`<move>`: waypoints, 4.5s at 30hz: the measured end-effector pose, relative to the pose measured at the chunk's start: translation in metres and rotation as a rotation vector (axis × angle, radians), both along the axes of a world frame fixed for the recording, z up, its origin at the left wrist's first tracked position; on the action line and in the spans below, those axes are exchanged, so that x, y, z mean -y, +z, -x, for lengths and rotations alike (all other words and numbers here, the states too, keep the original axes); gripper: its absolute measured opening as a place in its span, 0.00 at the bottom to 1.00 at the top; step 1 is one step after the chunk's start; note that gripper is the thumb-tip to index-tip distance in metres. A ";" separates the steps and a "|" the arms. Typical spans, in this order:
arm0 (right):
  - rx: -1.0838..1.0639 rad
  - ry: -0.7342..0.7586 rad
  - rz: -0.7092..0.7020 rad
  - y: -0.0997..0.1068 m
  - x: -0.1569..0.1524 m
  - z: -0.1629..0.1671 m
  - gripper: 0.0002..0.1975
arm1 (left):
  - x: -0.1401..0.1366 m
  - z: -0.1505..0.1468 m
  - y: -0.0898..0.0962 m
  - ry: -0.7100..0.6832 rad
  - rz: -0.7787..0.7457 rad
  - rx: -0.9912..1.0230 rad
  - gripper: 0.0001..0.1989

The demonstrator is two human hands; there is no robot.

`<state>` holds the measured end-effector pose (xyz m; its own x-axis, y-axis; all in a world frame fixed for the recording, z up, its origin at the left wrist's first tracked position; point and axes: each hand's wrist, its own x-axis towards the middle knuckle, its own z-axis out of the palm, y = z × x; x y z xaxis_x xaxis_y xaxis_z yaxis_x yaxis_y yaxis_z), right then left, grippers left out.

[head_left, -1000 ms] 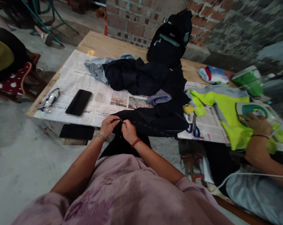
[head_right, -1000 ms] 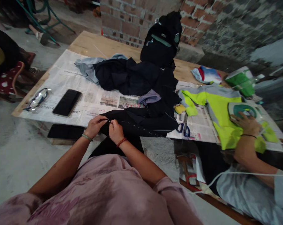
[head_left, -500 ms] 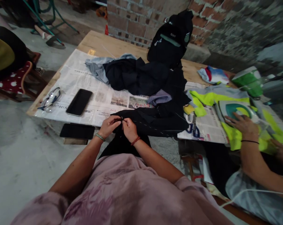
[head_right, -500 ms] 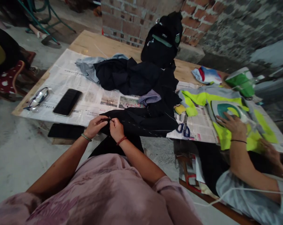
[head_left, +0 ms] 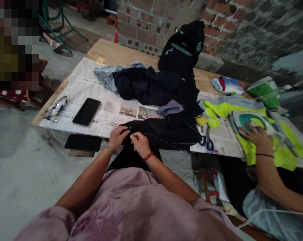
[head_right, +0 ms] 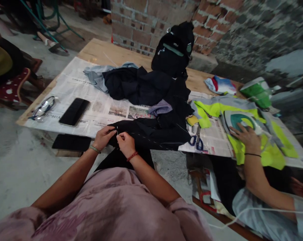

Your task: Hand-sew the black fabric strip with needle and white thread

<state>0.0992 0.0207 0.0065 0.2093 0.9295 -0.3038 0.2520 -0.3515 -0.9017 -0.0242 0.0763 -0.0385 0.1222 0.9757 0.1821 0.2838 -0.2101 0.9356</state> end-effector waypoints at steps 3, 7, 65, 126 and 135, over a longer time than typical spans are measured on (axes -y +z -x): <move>0.019 0.000 -0.039 -0.004 -0.002 0.001 0.09 | -0.001 0.000 -0.003 -0.001 -0.013 0.002 0.08; 0.055 0.000 -0.106 -0.013 -0.003 0.001 0.09 | -0.001 0.002 -0.002 -0.034 -0.054 -0.001 0.06; -0.337 0.195 -0.066 -0.012 -0.071 -0.036 0.09 | 0.000 -0.001 0.003 -0.039 0.087 0.054 0.09; -0.209 -0.053 -0.127 -0.018 -0.073 -0.019 0.06 | 0.001 -0.008 0.002 -0.014 -0.094 0.175 0.01; -0.142 -0.086 -0.141 -0.022 -0.073 -0.018 0.07 | 0.002 -0.006 0.001 -0.036 -0.132 0.124 0.01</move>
<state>0.1168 0.0934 -0.0154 0.2544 0.9454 -0.2038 0.0938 -0.2339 -0.9677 -0.0183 0.0742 -0.0372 0.1252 0.9378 0.3237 0.1581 -0.3410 0.9267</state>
